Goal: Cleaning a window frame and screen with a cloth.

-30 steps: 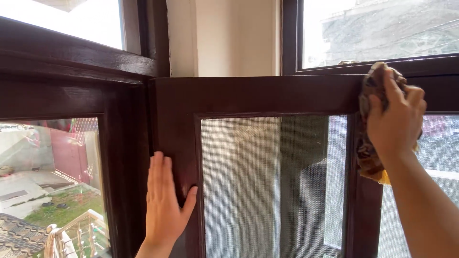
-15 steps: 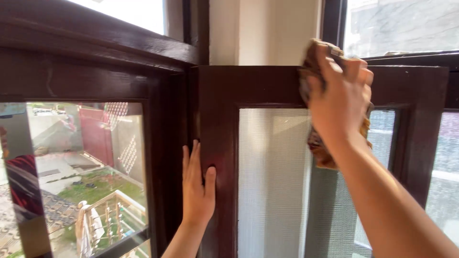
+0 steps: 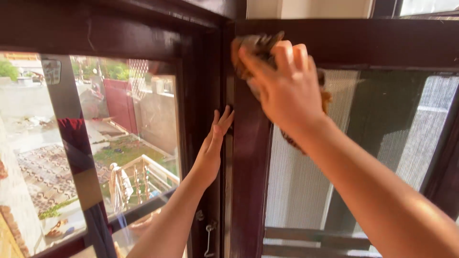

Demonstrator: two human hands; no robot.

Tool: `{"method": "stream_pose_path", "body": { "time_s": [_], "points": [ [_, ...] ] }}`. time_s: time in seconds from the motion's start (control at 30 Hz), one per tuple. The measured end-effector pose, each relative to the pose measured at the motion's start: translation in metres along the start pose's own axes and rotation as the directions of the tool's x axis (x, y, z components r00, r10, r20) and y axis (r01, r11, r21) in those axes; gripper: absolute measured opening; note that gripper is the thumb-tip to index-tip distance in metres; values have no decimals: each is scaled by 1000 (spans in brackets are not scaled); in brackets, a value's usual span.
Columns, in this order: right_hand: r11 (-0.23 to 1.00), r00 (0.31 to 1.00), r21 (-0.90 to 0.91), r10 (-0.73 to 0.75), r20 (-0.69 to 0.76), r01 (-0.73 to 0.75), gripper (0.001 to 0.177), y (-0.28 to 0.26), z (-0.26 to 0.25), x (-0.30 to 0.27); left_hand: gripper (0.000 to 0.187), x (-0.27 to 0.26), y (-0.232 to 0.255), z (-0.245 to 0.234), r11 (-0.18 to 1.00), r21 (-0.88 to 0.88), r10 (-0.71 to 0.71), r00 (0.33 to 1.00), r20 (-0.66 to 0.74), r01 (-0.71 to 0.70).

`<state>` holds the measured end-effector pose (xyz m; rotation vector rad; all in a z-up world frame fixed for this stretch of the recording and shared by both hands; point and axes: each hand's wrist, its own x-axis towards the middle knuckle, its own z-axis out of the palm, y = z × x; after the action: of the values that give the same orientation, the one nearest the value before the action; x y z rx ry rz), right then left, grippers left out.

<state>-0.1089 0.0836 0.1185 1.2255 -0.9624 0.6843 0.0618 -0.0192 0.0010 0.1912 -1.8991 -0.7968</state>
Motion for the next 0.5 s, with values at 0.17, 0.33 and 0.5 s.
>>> {"method": "stream_pose_path", "body": {
  "time_s": [0.17,0.33,0.5],
  "points": [
    [990,987,80,-124,104,116,65,-55,-21,-61,87,-16,-23,10,988,-114,87,983,-162,-107],
    [984,978,94,-163,128,152,71,-76,-29,-106,79,-76,-60,40,980,-186,9,940,-340,-77],
    [946,930,184,-304,205,268,68,-84,-36,-157,80,-116,-89,42,879,-463,-271,918,-290,113]
  ]
}}
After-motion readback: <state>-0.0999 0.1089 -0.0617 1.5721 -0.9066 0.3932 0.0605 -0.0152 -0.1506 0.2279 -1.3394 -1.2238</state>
